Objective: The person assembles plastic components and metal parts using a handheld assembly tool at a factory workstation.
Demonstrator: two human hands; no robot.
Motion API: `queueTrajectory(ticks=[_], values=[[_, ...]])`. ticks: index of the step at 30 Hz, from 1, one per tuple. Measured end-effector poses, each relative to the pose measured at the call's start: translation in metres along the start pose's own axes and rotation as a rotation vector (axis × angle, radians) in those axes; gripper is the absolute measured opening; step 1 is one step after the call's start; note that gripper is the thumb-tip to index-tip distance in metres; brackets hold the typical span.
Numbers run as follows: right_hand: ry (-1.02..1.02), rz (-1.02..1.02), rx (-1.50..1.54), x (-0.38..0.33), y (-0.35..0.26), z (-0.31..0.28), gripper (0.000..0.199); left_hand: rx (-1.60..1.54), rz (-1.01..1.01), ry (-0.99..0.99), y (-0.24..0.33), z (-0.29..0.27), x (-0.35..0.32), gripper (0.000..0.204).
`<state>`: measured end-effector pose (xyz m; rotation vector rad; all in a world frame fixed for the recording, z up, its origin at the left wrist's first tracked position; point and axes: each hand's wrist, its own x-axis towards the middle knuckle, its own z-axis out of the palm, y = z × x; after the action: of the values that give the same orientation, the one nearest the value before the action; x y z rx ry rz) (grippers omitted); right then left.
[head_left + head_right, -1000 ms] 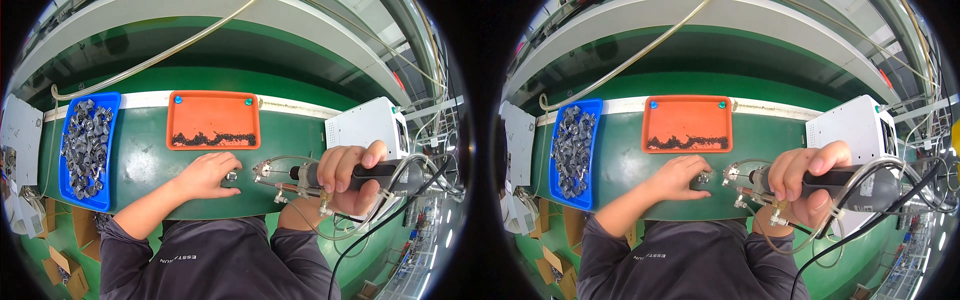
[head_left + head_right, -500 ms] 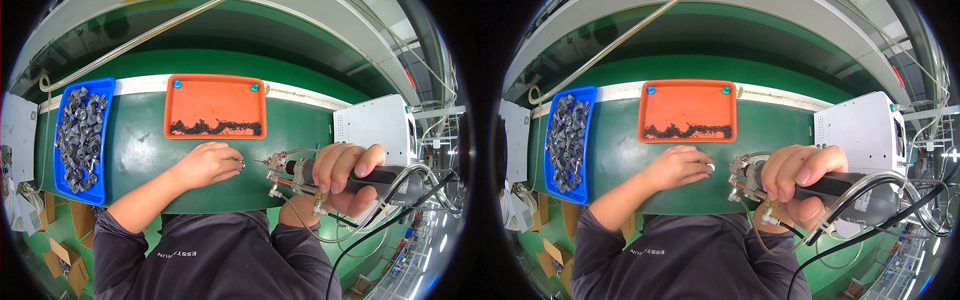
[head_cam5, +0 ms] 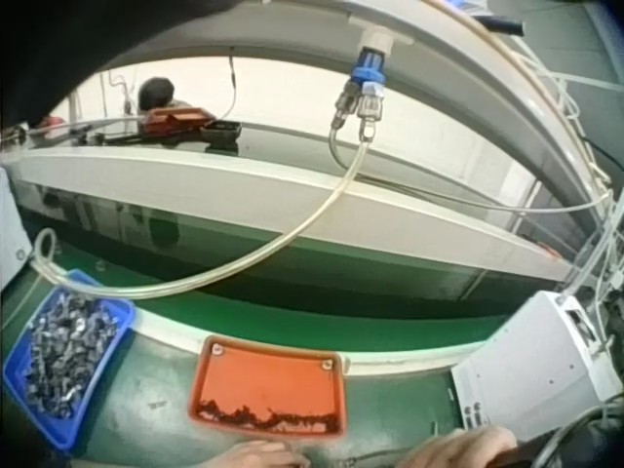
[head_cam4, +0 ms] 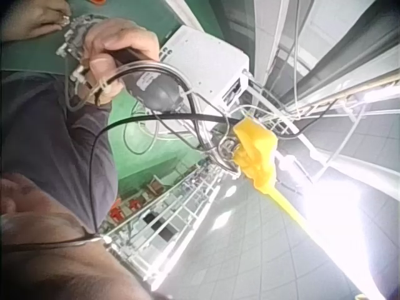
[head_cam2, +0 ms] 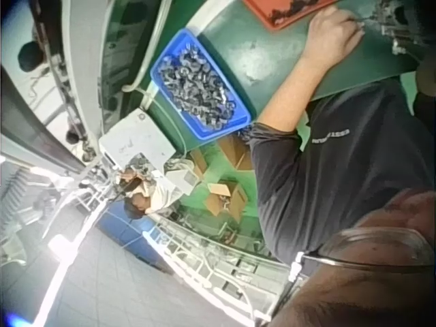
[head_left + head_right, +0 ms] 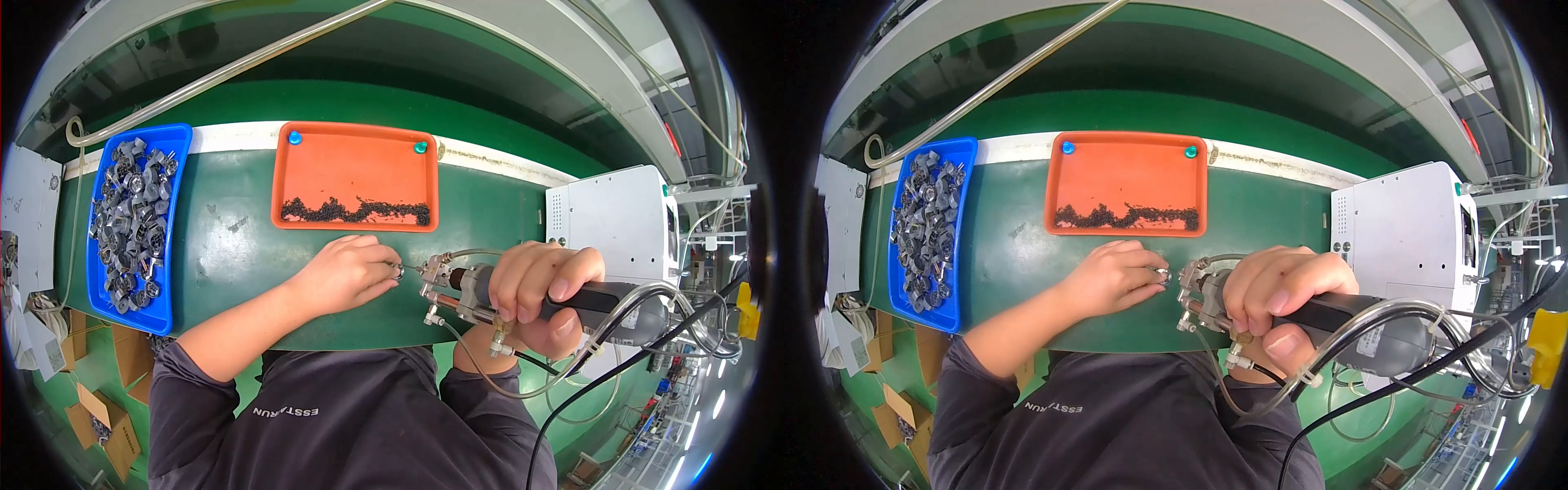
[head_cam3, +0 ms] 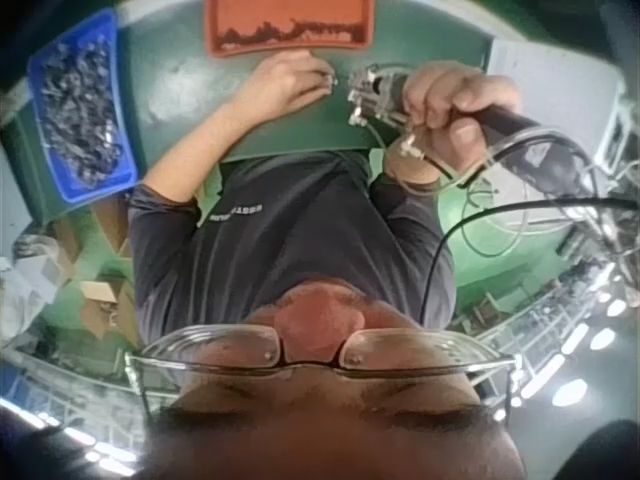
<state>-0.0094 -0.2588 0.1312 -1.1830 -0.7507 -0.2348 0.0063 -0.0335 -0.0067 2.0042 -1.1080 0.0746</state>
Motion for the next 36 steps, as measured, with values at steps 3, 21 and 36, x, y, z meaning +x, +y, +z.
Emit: queueTrajectory(ticks=[3, 21, 36], values=[[0.058, 0.024, 0.106, -0.0039, 0.0011, 0.0017, 0.028, -0.003, 0.022, 0.012, -0.0006, -0.0014, 0.0003, 0.012], [-0.016, 0.040, 0.086, -0.0027, 0.0025, -0.0018, 0.029, 0.019, 0.031, -0.009, -0.0019, -0.0010, -0.0001, 0.012], [-0.024, 0.026, 0.099, -0.0025, 0.0046, -0.0002, 0.029, 0.005, 0.026, 0.006, -0.0012, -0.0006, 0.0000, 0.012]])
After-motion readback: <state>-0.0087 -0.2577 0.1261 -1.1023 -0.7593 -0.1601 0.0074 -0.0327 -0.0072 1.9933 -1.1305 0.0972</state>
